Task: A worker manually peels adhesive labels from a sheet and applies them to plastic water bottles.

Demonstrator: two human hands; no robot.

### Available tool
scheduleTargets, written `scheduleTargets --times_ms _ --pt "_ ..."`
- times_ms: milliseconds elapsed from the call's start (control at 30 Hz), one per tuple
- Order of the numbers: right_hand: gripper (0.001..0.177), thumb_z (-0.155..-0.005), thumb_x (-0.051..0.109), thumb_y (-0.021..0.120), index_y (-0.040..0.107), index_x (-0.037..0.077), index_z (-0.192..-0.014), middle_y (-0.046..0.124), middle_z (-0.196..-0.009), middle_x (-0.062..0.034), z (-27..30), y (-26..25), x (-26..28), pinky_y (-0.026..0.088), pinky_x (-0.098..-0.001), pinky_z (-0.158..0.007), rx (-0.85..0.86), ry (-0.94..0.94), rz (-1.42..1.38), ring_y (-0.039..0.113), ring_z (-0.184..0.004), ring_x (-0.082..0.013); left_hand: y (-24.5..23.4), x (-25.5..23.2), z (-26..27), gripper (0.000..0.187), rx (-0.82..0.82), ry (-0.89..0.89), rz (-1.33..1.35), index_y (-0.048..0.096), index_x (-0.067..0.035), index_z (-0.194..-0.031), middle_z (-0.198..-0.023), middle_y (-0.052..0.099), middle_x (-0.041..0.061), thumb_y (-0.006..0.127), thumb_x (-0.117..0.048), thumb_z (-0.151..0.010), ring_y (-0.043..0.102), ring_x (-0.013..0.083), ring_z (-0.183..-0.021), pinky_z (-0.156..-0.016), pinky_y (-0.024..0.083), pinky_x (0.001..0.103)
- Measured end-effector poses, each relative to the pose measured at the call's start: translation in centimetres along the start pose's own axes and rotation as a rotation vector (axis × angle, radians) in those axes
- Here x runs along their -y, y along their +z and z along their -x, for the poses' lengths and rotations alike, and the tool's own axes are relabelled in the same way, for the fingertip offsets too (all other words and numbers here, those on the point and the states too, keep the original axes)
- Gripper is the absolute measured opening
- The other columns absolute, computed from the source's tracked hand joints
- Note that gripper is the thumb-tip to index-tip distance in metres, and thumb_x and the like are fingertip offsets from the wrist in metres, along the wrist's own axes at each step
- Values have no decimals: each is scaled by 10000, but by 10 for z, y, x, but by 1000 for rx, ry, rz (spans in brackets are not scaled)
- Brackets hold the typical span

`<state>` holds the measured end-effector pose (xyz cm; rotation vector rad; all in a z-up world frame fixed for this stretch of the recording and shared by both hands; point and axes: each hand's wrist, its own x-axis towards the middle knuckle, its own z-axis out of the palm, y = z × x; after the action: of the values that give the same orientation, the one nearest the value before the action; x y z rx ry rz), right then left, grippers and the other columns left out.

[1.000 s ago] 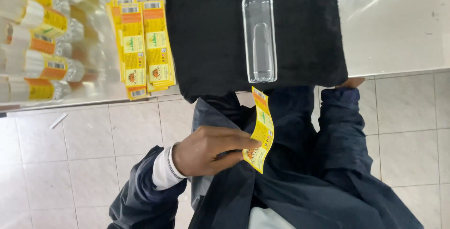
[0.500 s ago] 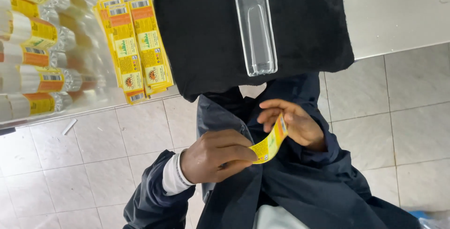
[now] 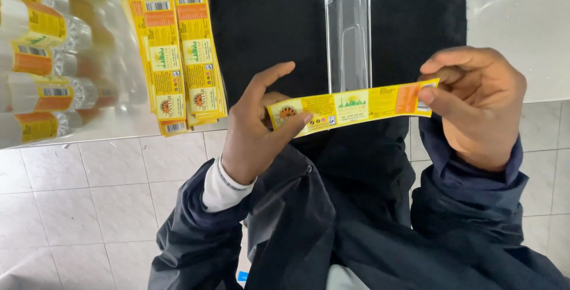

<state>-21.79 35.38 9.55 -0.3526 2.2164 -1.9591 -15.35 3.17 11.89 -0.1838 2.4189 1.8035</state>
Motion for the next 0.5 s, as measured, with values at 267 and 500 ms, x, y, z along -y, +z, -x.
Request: scheduleTargets --times_ms 267,500 --pt "369 -1003 47 772 655 150 -1338 707 -1283 -17 -16 -13 -33 677 -257 -828 -80 267 -293 705 -1074 -86 -2 8 -47 654 175 -120 207 477 -142 -1499 -1099 856 186 823 -253 -955 901 229 -994 -731 714 188" --pt "400 -991 -16 750 660 119 -1356 713 -1335 -53 -10 -21 -44 671 -212 -837 -58 292 -283 732 -924 -69 2 12 -49 648 204 -183 172 506 -139 -1484 -1130 861 169 822 -287 -938 903 226 -1012 -739 716 189"
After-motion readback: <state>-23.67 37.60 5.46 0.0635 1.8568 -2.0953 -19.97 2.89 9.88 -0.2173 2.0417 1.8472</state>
